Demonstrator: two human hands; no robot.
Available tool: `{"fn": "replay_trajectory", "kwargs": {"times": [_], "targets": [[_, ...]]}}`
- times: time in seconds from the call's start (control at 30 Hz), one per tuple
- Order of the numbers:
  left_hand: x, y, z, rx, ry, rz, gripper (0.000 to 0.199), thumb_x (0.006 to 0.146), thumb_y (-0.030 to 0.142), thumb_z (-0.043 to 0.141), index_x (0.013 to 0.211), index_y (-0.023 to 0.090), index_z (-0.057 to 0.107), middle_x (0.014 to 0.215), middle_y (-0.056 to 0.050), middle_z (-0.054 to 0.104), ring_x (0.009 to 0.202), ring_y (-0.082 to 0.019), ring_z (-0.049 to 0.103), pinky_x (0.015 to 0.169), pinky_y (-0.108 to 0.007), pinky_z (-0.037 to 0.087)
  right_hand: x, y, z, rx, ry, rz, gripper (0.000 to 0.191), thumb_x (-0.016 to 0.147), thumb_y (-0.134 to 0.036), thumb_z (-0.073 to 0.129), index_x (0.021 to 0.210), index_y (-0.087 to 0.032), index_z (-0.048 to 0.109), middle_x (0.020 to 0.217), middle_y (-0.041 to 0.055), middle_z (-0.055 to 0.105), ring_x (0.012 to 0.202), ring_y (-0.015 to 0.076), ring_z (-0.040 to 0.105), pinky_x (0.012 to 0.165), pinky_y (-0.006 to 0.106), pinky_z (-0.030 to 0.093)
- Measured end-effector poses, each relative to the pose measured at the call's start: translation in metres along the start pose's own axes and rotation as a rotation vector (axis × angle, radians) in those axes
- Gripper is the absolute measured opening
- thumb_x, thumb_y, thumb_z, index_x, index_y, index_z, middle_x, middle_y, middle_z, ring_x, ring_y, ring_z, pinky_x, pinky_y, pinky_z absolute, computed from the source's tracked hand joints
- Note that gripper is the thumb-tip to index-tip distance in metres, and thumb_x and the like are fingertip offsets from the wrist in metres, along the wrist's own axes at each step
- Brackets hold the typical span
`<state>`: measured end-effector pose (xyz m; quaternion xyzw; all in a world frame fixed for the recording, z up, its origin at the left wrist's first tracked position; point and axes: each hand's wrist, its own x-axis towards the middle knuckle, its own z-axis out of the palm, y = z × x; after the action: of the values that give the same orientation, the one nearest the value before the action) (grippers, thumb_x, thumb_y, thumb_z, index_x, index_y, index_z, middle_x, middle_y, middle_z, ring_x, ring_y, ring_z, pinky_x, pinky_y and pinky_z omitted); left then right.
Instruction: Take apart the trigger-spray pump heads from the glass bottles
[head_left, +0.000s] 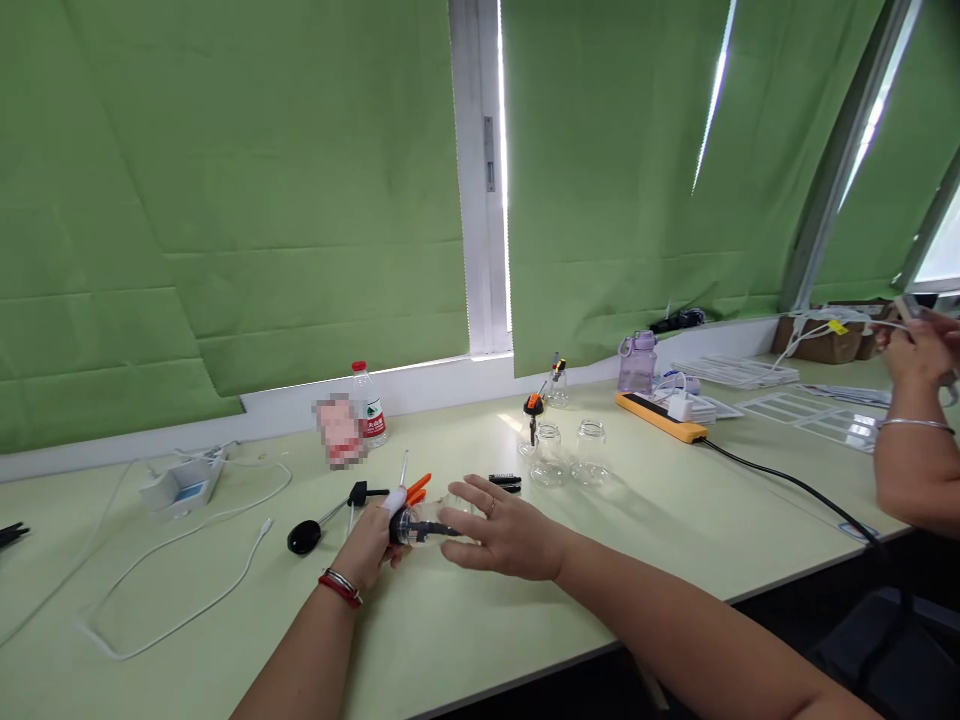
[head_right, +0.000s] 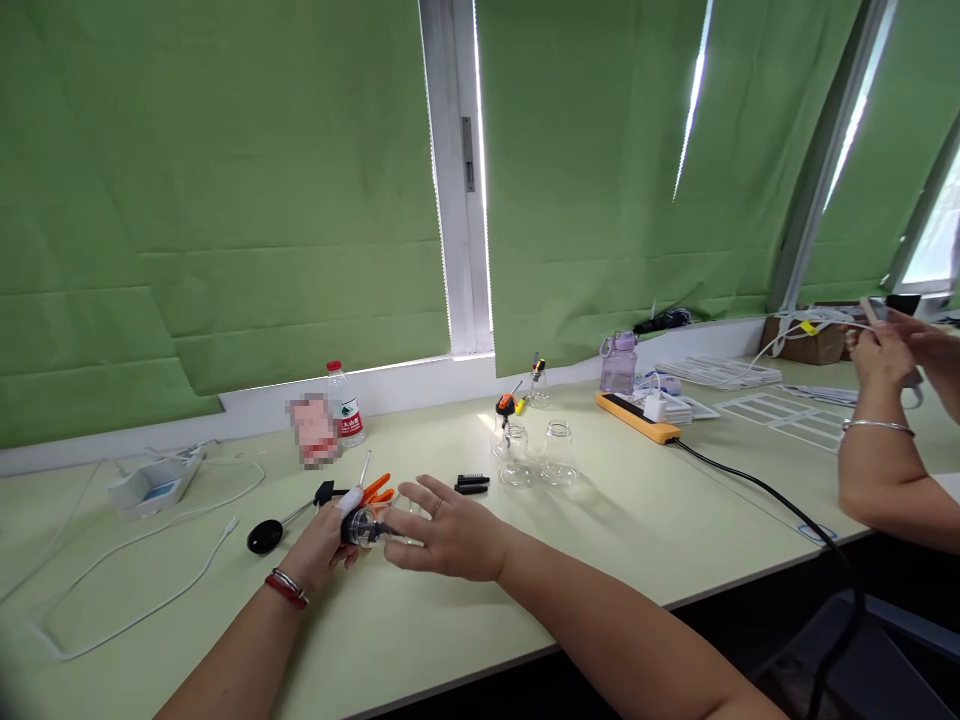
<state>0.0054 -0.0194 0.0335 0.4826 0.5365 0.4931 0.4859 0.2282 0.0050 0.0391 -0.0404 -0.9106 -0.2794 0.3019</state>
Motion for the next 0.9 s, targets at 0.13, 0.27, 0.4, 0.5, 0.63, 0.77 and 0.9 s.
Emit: {"fn": "replay_trajectory", "kwargs": {"times": [0.13,0.27,0.4,0.5,0.63,0.77,0.9], "targets": [[0.004,-0.003,-0.008,-0.021,0.052,-0.006,0.045,0.073,0.058,0.051,0.051,0.021,0.039,0.036,0.007,0.032,0.029,-0.006,0.025,0.03,-0.021,0.028,-0.012,0.002,-0.001,-0.066,0.082,-0.077,0.017,0.083,-0.023,0.057,0.098,-0.03,0.052,0.122,-0.0015,0.052,0.128,0.0247,0.032,0.104,0.05,0.033],[0.008,-0.005,-0.014,-0.089,0.17,-0.028,0.041,0.073,0.056,0.051,0.054,0.022,0.039,0.039,0.007,0.034,0.03,-0.007,0.029,0.03,-0.021,0.028,-0.032,0.008,-0.013,0.025,0.121,0.113,0.026,0.08,-0.012,0.055,0.101,-0.026,0.051,0.128,0.0057,0.048,0.131,0.028,0.029,0.102,0.053,0.035],[0.011,-0.007,-0.011,-0.097,0.222,-0.001,0.037,0.074,0.054,0.05,0.059,0.021,0.043,0.041,0.007,0.036,0.03,-0.007,0.031,0.031,-0.021,0.03,-0.072,0.006,-0.025,0.212,0.228,0.635,0.034,0.077,-0.018,0.057,0.107,-0.022,0.044,0.133,0.0127,0.04,0.128,0.0274,0.034,0.1,0.049,0.039],[0.012,-0.009,-0.008,-0.038,0.261,0.016,0.039,0.075,0.057,0.046,0.062,0.02,0.047,0.037,0.007,0.037,0.028,-0.008,0.033,0.03,-0.02,0.026,-0.107,0.001,-0.028,0.349,0.271,1.196,0.05,0.067,-0.034,0.068,0.107,-0.024,0.04,0.128,0.0104,0.045,0.119,0.0274,0.046,0.096,0.045,0.042],[0.014,-0.012,-0.007,-0.002,0.265,0.025,0.041,0.075,0.058,0.046,0.06,0.02,0.045,0.033,0.006,0.038,0.026,-0.008,0.033,0.029,-0.02,0.024,-0.141,0.001,-0.028,0.544,0.182,1.631,0.065,0.055,-0.044,0.073,0.107,-0.024,0.038,0.118,0.0095,0.051,0.111,0.0283,0.053,0.088,0.042,0.046],[0.014,-0.014,-0.008,-0.007,0.217,0.062,0.041,0.075,0.056,0.047,0.057,0.02,0.041,0.033,0.006,0.04,0.025,-0.007,0.031,0.03,-0.019,0.024,-0.15,0.009,-0.025,0.518,0.058,1.661,0.078,0.052,-0.045,0.073,0.115,-0.022,0.034,0.122,0.0133,0.05,0.117,0.0296,0.048,0.094,0.041,0.041],[0.013,-0.014,-0.008,-0.01,0.174,0.084,0.037,0.077,0.051,0.046,0.059,0.019,0.044,0.034,0.004,0.044,0.025,-0.007,0.035,0.03,-0.019,0.024,-0.149,0.019,-0.017,0.448,-0.066,1.601,0.089,0.055,-0.043,0.07,0.126,-0.017,0.024,0.131,0.0187,0.044,0.124,0.0294,0.042,0.098,0.039,0.036]]}}
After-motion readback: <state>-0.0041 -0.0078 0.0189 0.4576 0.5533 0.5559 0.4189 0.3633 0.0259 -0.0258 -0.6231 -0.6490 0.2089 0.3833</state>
